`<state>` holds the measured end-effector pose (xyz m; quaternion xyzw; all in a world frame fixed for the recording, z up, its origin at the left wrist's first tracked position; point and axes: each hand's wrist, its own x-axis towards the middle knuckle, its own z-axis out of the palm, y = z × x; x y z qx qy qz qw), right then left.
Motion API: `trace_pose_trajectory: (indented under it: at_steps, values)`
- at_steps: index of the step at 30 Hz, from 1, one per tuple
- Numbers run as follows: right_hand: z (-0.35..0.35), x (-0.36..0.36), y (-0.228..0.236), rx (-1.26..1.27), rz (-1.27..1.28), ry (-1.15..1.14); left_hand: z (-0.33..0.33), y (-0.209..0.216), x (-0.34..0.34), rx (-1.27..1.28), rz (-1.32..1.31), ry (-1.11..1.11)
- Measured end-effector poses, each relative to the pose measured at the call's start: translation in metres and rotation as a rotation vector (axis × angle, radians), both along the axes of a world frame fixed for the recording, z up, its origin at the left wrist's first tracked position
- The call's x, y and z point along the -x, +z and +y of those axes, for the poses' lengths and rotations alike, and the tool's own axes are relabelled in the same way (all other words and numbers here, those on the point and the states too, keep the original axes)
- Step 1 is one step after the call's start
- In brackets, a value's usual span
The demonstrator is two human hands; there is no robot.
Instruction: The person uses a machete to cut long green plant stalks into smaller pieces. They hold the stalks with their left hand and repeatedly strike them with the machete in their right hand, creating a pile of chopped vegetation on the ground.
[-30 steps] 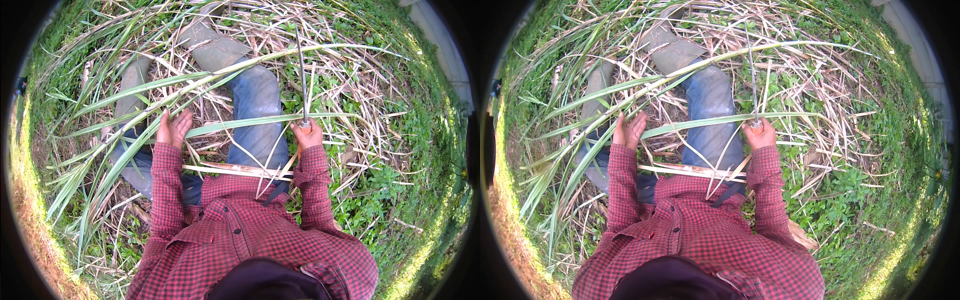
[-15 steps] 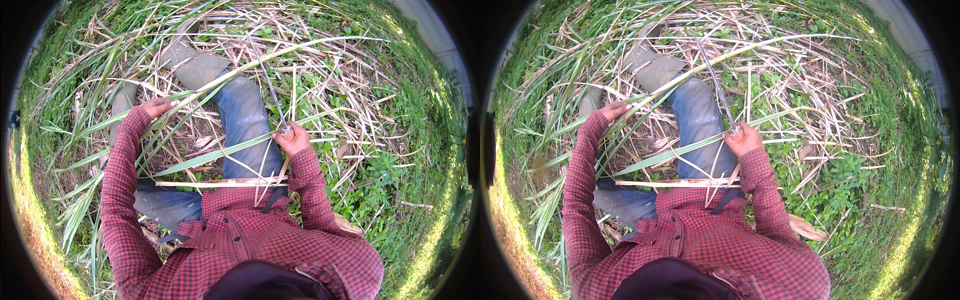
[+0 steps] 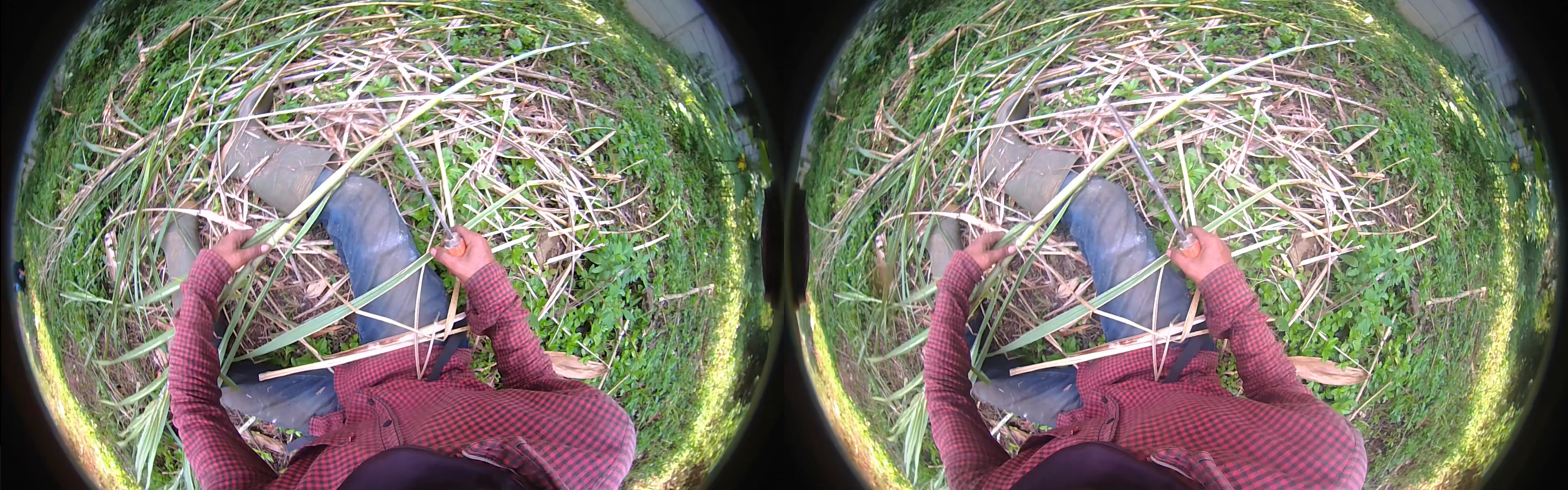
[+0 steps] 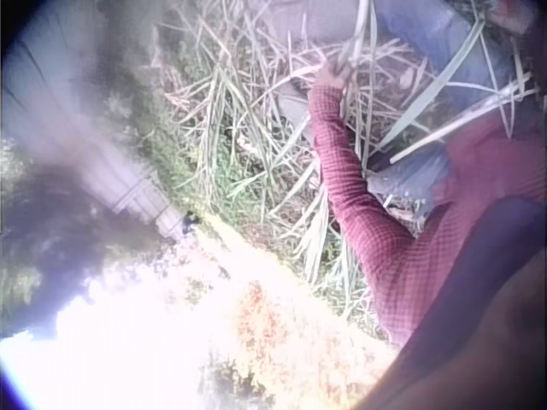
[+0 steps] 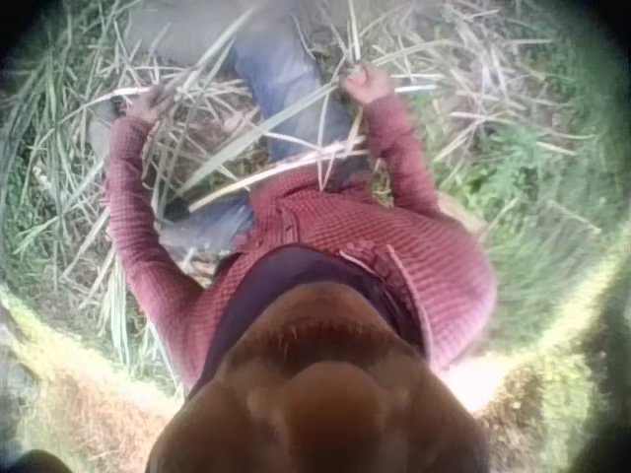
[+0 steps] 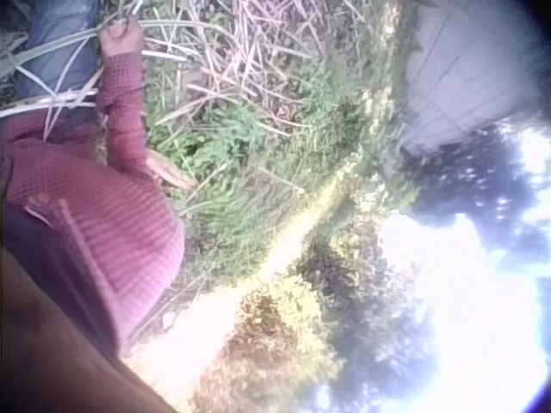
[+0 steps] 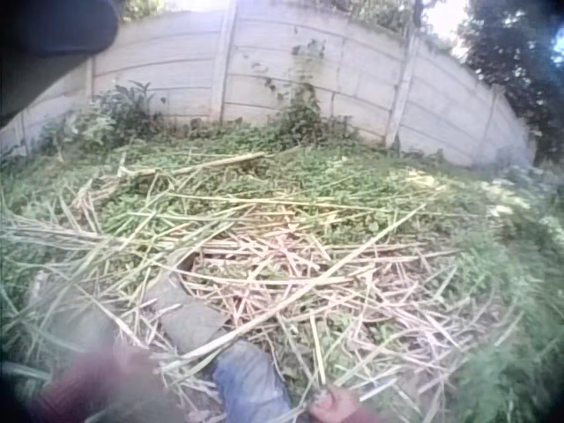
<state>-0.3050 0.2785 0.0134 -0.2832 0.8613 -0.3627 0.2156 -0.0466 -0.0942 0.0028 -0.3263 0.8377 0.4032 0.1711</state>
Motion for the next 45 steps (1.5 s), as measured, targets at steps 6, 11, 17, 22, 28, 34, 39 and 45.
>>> trace_pose_trajectory:
  at_steps: [6,11,17,22,28,34,39,45]
  values:
    - [0.005,0.001,0.017,-0.183,-0.036,-0.01,0.013,-0.005,0.002,-0.764,0.002,0.015]
    - [0.009,-0.001,0.008,-0.128,-0.025,-0.023,0.022,-0.009,-0.007,-1.054,0.049,0.245]
    - [0.007,0.002,0.018,-0.116,-0.058,-0.025,0.042,0.029,-0.012,-0.037,0.21,0.046]
    - [0.007,0.006,0.029,0.115,0.087,-0.073,0.056,0.118,-0.001,1.093,0.284,-0.121]
    - [0.004,0.005,0.032,0.363,0.043,-0.137,0.072,0.079,-0.003,1.223,0.326,0.101]
    - [0.024,0.007,0.009,0.316,-0.105,-0.191,0.093,0.013,-0.018,0.659,0.102,-0.008]
    - [0.046,0.001,0.008,0.215,-0.077,-0.106,0.082,0.039,-0.022,0.11,0.032,-0.095]
    - [0.068,0.008,0.049,-0.113,0.271,0.345,0.069,0.046,-0.018,-0.135,-0.252,0.044]
